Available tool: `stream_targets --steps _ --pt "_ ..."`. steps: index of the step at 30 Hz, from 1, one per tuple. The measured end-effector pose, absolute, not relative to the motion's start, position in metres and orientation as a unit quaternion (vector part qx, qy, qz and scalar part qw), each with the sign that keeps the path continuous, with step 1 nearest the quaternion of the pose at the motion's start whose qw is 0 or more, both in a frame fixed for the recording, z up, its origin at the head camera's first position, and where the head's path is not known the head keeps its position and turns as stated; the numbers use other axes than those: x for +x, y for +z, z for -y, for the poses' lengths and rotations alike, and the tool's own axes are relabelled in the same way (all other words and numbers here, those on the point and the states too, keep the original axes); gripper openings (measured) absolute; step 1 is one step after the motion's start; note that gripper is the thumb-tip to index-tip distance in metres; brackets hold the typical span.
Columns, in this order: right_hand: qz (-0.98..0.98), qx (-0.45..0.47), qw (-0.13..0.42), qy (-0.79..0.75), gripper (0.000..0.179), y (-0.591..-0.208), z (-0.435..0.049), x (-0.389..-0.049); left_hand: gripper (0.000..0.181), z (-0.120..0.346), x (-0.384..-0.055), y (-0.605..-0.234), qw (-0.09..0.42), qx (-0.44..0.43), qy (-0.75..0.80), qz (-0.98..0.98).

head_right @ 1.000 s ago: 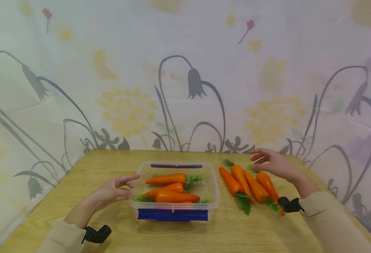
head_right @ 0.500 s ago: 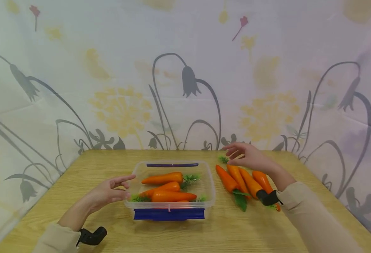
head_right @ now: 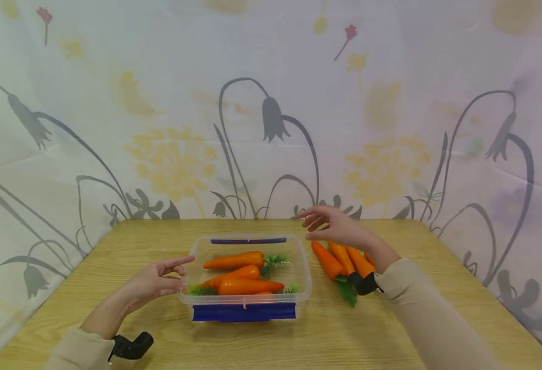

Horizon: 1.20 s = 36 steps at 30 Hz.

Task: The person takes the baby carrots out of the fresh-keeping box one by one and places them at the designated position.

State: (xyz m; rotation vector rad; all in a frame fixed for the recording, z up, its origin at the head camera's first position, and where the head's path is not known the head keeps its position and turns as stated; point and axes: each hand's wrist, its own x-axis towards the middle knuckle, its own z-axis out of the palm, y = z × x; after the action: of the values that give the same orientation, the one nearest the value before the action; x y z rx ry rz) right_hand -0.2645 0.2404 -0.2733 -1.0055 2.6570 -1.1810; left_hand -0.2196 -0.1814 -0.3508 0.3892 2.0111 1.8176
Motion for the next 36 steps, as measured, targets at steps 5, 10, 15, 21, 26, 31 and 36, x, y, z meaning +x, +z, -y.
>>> stream_targets --steps 5,10,15,21,26,31,36 --pt "-0.859 -0.333 0.041 -0.386 0.044 -0.277 -0.229 -0.268 0.065 0.181 -0.219 -0.351 0.201 0.136 0.653 -0.718" --pt "-0.856 -0.335 0.056 -0.390 0.046 -0.279 -0.219 -0.272 0.064 0.180 -0.218 -0.351 0.203 0.135 0.660 -0.711" --pt "-0.850 -0.355 0.061 -0.384 0.045 -0.279 -0.210 -0.276 0.065 0.181 -0.219 -0.351 0.200 0.139 0.657 -0.713" --pt "-0.851 -0.360 0.078 -0.373 0.045 -0.279 -0.201 -0.280 0.067 0.183 -0.220 -0.352 0.196 0.144 0.653 -0.717" --pt "-0.847 -0.372 0.092 -0.369 0.045 -0.280 -0.192 -0.285 0.065 0.184 -0.220 -0.352 0.196 0.141 0.656 -0.715" --pt "-0.835 -0.383 0.129 -0.374 0.048 -0.280 -0.181 -0.289 0.064 0.183 -0.220 -0.352 0.197 0.140 0.656 -0.715" --pt "-0.831 -0.384 0.163 -0.368 0.048 -0.283 -0.170 -0.295 0.065 0.182 -0.221 -0.352 0.198 0.139 0.657 -0.715"
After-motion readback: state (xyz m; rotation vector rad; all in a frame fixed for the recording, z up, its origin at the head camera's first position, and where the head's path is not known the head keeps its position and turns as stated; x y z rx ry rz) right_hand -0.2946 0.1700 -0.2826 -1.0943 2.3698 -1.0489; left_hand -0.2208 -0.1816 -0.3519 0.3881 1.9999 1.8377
